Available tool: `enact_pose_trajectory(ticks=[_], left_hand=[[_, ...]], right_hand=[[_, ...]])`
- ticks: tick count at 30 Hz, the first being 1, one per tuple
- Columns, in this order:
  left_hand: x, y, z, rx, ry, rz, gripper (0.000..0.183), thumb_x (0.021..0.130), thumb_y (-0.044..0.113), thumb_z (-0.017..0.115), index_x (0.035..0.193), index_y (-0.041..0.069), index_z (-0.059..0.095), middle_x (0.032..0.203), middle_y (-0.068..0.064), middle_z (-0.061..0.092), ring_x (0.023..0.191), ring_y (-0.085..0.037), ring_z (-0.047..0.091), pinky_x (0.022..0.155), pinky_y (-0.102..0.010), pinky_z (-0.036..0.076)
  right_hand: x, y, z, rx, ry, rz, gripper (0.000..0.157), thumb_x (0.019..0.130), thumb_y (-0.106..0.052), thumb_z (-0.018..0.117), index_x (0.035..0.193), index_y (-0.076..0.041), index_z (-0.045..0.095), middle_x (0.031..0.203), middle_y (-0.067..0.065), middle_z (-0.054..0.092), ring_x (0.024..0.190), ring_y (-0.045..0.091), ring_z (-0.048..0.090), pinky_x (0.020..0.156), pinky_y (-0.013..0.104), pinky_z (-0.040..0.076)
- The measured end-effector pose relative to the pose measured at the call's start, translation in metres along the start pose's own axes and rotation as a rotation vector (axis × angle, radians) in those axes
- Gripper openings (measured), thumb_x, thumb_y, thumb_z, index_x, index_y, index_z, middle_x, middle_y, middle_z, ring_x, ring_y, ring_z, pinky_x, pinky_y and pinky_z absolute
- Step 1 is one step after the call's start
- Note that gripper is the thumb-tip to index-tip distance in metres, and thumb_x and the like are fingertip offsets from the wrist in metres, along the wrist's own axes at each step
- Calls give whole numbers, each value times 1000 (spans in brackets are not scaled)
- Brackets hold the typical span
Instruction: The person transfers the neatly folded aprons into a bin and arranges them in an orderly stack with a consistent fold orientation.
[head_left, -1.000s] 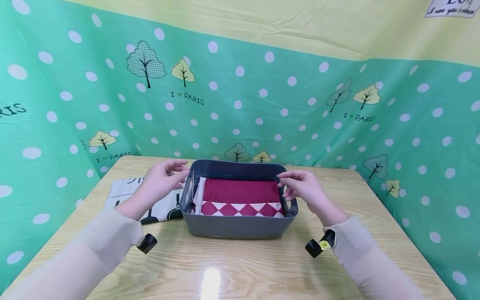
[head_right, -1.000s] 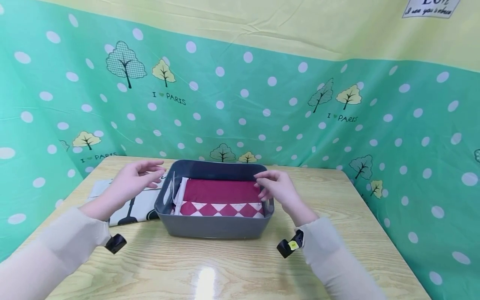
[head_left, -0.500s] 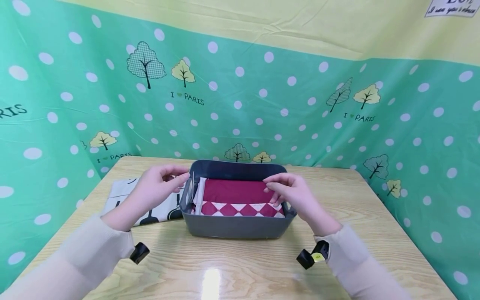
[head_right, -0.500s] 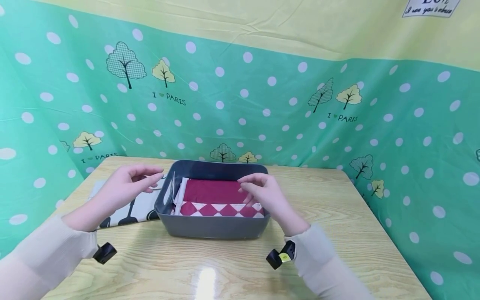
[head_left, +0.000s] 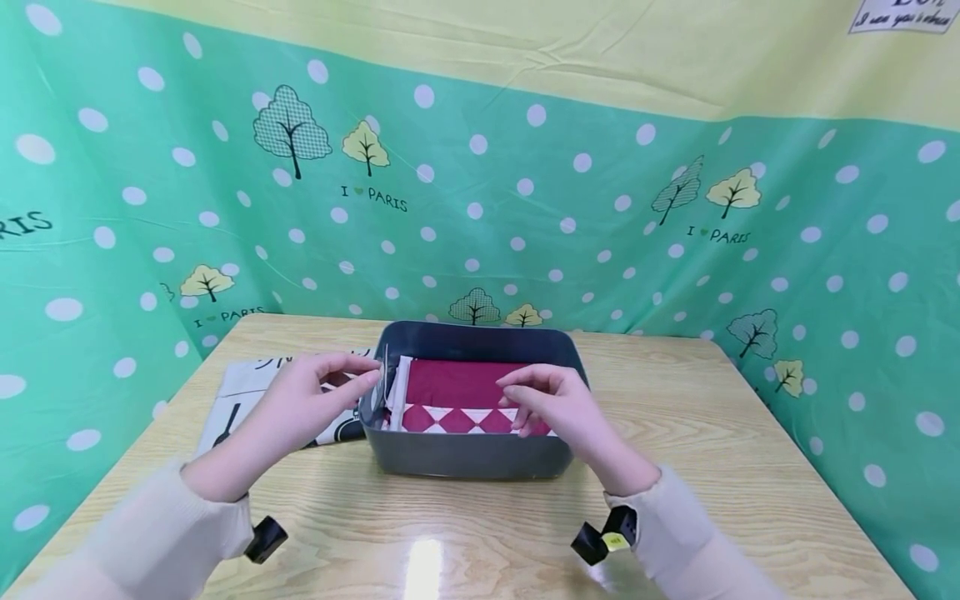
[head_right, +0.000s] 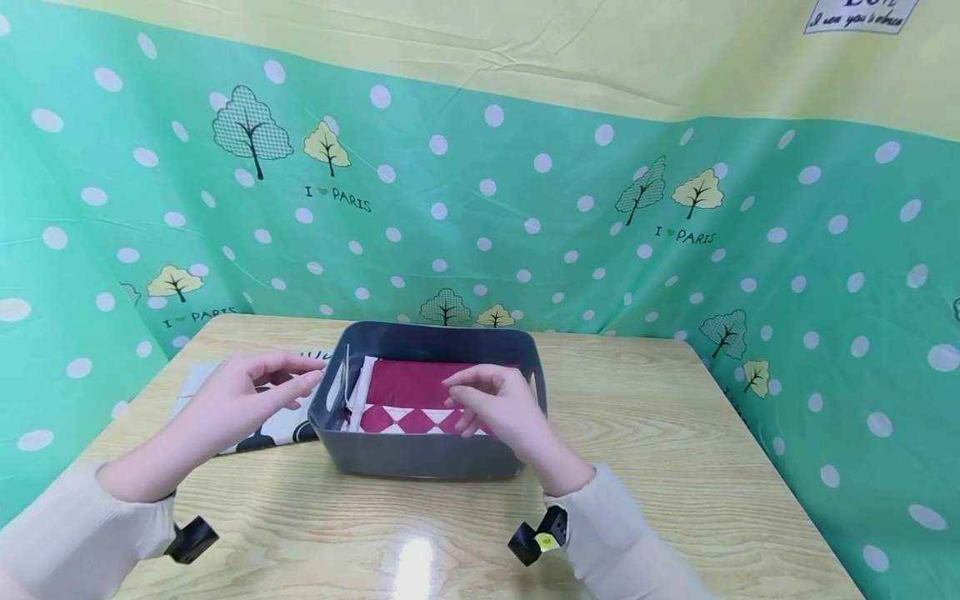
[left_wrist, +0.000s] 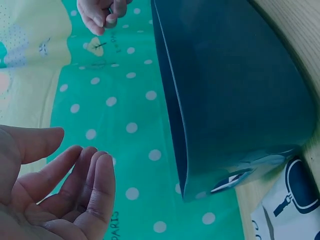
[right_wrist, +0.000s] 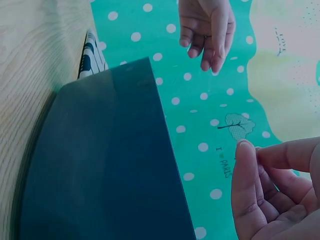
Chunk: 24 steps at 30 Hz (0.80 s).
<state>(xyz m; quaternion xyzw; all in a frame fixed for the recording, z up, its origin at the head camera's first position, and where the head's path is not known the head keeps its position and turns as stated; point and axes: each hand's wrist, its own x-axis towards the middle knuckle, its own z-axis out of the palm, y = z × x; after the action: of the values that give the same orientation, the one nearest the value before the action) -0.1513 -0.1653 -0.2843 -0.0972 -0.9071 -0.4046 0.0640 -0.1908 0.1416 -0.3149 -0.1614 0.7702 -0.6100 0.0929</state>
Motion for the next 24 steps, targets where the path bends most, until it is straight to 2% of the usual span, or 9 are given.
enact_pose_trajectory(ticks=[8, 13, 19, 24], left_hand=[[-11, -11, 2, -42, 13, -74, 36, 97, 32, 64, 123, 7, 68, 103, -8, 72, 78, -14, 62, 59, -26, 50], [-17, -27, 3, -66, 31, -92, 37, 97, 29, 64, 124, 5, 66, 106, -10, 72, 75, -9, 62, 59, -25, 51], [-24, -48, 4, -55, 47, -140, 44, 98, 34, 62, 129, 2, 62, 116, -16, 70, 82, -1, 64, 69, -22, 56], [-25, -64, 4, -71, 74, -162, 47, 99, 32, 61, 131, -3, 59, 115, -20, 70, 81, 4, 63, 70, -18, 56]], right_hand=[[-3, 6, 14, 11, -26, -34, 26, 96, -13, 64, 113, 6, 68, 86, 8, 72, 62, 14, 66, 64, 33, 61], [-5, 12, 22, 52, -47, -52, 26, 96, -10, 62, 113, 9, 67, 90, 18, 72, 65, 13, 68, 66, 34, 61], [-6, 16, 31, 85, -68, -37, 27, 95, -10, 63, 113, 9, 67, 91, 18, 72, 65, 13, 69, 66, 34, 62], [-8, 18, 38, 113, -105, -41, 26, 95, -9, 64, 113, 9, 67, 94, 23, 72, 67, 13, 70, 69, 34, 62]])
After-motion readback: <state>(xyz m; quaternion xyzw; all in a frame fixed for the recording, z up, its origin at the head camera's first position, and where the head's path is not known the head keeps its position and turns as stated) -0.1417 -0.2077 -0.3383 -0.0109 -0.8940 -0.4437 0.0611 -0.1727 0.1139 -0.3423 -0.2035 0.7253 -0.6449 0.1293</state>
